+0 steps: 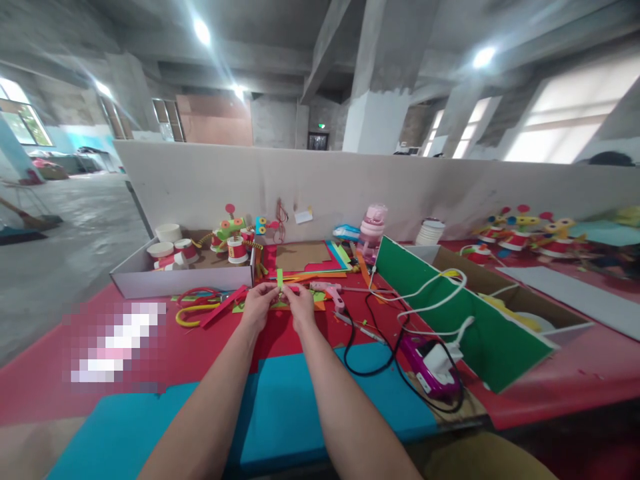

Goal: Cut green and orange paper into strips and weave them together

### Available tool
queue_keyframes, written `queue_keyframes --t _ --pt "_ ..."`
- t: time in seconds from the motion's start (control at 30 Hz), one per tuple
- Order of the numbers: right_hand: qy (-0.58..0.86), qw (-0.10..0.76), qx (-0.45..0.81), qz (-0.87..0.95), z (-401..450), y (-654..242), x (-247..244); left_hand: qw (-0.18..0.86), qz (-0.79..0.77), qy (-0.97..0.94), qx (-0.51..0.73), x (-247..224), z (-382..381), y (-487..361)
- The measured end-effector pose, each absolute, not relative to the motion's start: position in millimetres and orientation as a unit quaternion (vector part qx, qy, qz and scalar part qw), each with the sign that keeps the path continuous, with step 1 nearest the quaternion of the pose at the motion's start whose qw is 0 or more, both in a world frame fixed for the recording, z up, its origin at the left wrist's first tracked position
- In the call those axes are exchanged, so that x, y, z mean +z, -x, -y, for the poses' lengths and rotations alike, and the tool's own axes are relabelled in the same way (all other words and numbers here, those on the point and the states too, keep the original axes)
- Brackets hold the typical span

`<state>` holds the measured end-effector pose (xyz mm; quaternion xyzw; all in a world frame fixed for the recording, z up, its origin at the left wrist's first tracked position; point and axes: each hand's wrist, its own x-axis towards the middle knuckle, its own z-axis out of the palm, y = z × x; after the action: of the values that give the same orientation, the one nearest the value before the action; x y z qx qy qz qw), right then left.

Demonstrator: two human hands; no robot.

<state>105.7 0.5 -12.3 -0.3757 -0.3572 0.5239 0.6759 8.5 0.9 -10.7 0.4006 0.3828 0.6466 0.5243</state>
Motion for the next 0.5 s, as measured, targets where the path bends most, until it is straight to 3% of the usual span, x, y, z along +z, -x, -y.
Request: queue_keyframes --t 0.5 --pt "0.387 0.63 0.524 0.422 2.9 -106.8 -10.6 0.542 -0.391 -0.386 0.636 -5.7 3.2 -7.1"
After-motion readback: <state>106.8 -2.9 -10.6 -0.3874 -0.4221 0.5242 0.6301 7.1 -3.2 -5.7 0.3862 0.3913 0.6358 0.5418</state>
